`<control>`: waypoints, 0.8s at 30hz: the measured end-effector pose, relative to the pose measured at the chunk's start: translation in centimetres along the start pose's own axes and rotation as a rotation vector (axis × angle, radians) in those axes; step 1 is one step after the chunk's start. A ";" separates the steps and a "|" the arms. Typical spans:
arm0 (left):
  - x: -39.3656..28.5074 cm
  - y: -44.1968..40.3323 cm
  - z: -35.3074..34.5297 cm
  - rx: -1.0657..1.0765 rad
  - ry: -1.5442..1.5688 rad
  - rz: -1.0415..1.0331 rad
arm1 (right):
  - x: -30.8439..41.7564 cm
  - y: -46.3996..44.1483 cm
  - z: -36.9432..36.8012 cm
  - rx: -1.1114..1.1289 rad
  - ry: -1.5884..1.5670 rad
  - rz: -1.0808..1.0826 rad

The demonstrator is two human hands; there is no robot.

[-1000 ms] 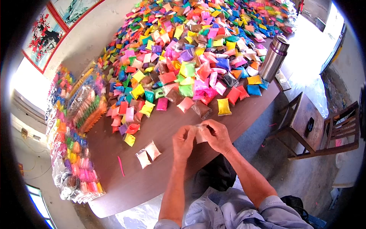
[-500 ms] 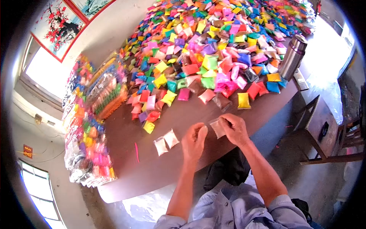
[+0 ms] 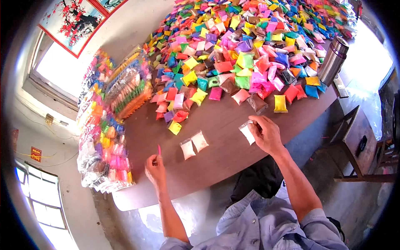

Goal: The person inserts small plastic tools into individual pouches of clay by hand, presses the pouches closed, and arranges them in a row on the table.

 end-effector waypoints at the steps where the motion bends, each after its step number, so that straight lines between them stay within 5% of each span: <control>1: 0.8 -0.3 -0.2 0.028 -0.056 0.014 | 0.3 0.1 0.2 -0.007 -0.048 -0.062; 19: 2.4 -1.9 -1.1 0.307 -0.179 -0.143 | 1.6 3.0 0.9 -0.078 0.077 0.122; 24: 1.8 -1.3 -1.0 0.222 -0.292 -0.284 | 2.1 2.7 1.1 -0.056 0.093 0.160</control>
Point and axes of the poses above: each hand's wrist, its own y-axis away from the middle knuckle, its own z-axis out of the back of the hand, x = y × z, the point moved 5 cm from there along -y, towards the middle knuckle, and after that the axes turned 3 degrees about z, right-handed, at the moved point
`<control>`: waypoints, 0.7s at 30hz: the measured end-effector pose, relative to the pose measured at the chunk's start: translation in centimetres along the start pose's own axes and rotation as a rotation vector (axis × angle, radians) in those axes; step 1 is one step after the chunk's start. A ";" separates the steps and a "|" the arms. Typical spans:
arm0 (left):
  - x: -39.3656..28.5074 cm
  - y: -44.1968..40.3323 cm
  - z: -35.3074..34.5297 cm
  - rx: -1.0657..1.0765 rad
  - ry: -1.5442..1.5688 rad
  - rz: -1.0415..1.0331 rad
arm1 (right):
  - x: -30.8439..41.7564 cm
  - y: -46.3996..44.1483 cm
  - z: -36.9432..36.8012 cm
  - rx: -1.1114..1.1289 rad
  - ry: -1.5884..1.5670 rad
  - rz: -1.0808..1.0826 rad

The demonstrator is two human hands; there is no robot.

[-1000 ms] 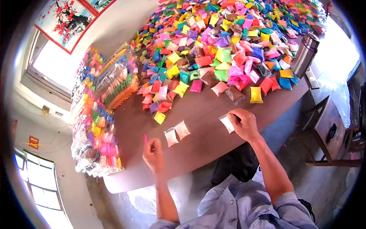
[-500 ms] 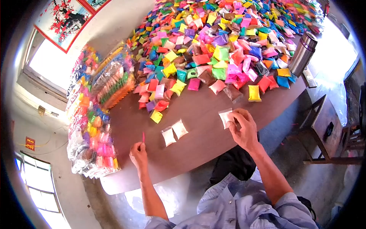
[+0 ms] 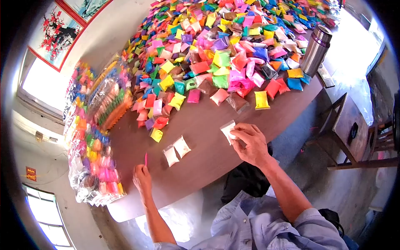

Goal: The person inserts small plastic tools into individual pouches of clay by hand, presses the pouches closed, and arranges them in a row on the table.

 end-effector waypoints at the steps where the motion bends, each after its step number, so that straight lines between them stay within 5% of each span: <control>1: 0.0 0.1 -0.2 0.004 -0.030 0.024 | -0.1 0.0 0.0 -0.004 0.003 -0.003; 5: 0.9 0.3 -0.4 -0.043 -0.011 0.015 | -0.1 0.0 0.2 0.014 -0.018 -0.002; 13: 0.8 1.5 0.5 0.011 0.321 0.354 | -0.2 0.2 0.0 0.014 -0.027 0.015; 16: 1.1 1.5 1.0 -0.082 0.189 0.103 | -0.2 0.2 0.0 0.018 -0.032 0.007; 21: 1.9 1.6 0.4 -0.049 0.072 0.104 | -0.2 0.2 0.1 0.019 -0.029 -0.009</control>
Point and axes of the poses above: each hand's wrist, its own y-axis away from the middle knuckle, its own z-axis out of the back of the hand, x = y × z, the point moved 5 cm from there along -y, towards the middle knuckle, and after that the axes turned 3 degrees about z, right-handed, at the moved point
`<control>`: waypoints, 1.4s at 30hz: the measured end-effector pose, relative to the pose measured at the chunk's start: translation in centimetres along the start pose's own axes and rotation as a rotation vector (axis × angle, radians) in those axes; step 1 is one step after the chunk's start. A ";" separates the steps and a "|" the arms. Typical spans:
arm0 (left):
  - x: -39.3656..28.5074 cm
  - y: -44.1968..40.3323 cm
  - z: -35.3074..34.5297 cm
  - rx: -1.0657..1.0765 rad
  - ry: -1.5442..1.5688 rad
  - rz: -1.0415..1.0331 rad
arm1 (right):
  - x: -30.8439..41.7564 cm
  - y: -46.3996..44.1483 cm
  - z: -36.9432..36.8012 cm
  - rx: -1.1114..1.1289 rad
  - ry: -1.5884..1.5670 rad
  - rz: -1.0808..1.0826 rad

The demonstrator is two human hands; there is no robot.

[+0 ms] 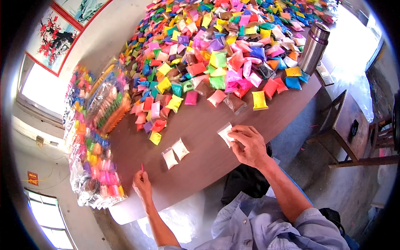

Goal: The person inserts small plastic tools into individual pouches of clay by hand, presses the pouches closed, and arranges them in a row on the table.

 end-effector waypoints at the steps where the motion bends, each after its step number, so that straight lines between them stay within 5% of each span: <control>1: -0.3 0.1 0.1 0.040 0.021 0.043 | 0.0 0.0 0.0 -0.001 0.002 -0.002; 8: -2.6 0.9 1.0 -0.030 0.084 0.046 | 0.0 0.2 0.0 -0.026 0.002 -0.018; 12: -14.9 3.2 1.4 0.079 0.397 0.133 | 0.2 0.1 -0.1 -0.029 0.003 0.008; 20: -29.2 5.9 -5.7 0.304 0.661 -0.146 | 0.1 0.2 0.1 -0.029 0.010 0.051; 42: -32.4 3.6 -7.7 0.322 0.526 -0.363 | 0.2 0.1 -0.1 -0.042 -0.001 0.023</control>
Point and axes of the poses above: each hand's wrist, its own y-axis away from the middle knuckle, its own z-axis out of the back of the hand, x = y × z, the point moved 5 cm from there along -y, towards the middle knuckle, and after that the axes turned 3 degrees about z, right-handed, at the moved point
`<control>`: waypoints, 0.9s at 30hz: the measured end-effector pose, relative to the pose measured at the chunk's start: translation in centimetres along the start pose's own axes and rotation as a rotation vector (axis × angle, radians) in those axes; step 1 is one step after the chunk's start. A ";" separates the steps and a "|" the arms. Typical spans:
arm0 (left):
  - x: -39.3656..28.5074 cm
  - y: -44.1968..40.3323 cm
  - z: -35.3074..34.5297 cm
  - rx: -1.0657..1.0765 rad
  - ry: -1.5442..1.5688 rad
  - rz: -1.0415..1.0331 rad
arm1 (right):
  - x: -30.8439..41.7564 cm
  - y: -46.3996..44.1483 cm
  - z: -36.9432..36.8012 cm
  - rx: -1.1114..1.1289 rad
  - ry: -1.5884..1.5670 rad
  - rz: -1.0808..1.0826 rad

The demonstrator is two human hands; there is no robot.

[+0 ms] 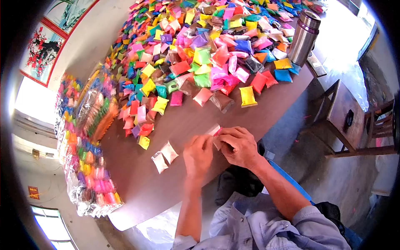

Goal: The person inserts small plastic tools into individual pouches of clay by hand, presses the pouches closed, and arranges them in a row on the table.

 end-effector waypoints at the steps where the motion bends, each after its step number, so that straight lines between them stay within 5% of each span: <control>1: -0.6 -0.2 -0.2 0.015 -0.016 -0.025 | 0.0 0.0 -0.1 0.016 -0.003 0.001; 27: 1.7 -2.7 -0.7 0.086 -0.102 0.074 | -0.5 0.3 0.0 -0.025 0.005 0.011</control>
Point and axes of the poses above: each hand's wrist, its own y-axis away from the middle knuckle, its own z-axis out of the back of the hand, x = y × z, the point moved 5 cm from there along -y, towards the middle knuckle, and after that the axes turned 3 degrees about z, right-handed, at the moved point
